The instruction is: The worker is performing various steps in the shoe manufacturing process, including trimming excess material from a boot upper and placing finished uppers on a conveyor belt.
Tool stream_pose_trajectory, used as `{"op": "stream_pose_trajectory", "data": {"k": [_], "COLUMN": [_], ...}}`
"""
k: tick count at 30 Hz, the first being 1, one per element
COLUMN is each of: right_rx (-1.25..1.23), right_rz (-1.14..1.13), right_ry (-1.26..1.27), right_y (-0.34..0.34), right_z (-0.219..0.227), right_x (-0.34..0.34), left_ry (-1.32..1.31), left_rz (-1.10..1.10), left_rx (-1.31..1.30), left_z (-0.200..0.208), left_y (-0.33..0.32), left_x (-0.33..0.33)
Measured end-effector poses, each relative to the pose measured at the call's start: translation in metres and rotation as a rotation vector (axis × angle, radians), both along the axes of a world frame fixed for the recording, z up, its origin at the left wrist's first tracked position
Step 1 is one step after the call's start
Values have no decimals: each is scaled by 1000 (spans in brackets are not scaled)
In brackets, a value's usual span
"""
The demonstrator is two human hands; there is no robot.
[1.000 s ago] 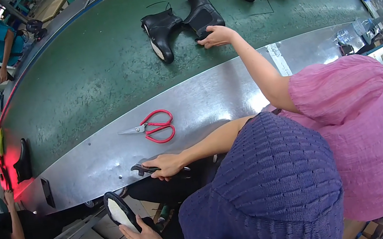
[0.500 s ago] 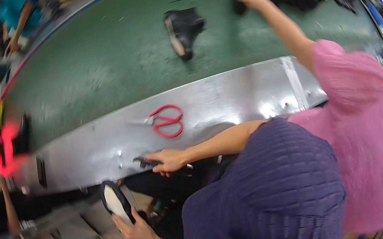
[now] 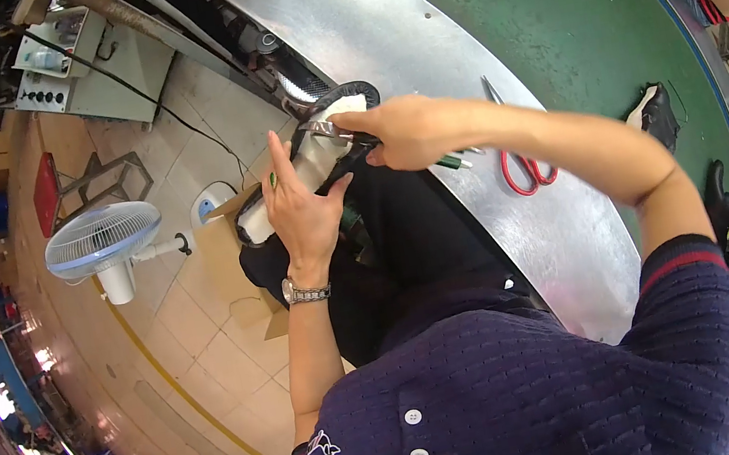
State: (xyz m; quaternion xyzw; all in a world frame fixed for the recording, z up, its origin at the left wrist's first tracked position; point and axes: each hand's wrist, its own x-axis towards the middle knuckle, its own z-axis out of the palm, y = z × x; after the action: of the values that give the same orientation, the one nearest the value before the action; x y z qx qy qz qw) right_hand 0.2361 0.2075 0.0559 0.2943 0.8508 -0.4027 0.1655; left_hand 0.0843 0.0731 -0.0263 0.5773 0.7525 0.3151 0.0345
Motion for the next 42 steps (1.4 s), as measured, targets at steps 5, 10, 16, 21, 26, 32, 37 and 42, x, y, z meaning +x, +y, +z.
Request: {"op": "stream_pose_trajectory", "data": {"k": [5, 10, 16, 21, 26, 32, 37, 42], "right_rx": [21, 98, 242, 419, 177, 229, 326, 252], "right_rz": [104, -112, -124, 230, -447, -140, -201, -343], "right_ry": [-18, 173, 246, 39, 559, 265, 101, 309], "right_y": [5, -29, -34, -2, 0, 5, 8, 3], "right_z": [-4, -33, -38, 12, -6, 13, -23, -16], "right_x": [-13, 11, 16, -1, -21, -17, -15, -18], "left_ry": [1, 95, 145, 328, 315, 325, 310, 345], "left_rz": [-16, -59, -94, -81, -112, -66, -99, -61], "left_rx": [-40, -4, 95, 132, 81, 73, 57, 64], "left_z": [-1, -10, -15, -27, -27, -28, -27, -27], "left_y": [7, 6, 5, 1, 2, -2, 5, 3], "left_x": [5, 4, 1, -5, 2, -1, 3, 2]}}
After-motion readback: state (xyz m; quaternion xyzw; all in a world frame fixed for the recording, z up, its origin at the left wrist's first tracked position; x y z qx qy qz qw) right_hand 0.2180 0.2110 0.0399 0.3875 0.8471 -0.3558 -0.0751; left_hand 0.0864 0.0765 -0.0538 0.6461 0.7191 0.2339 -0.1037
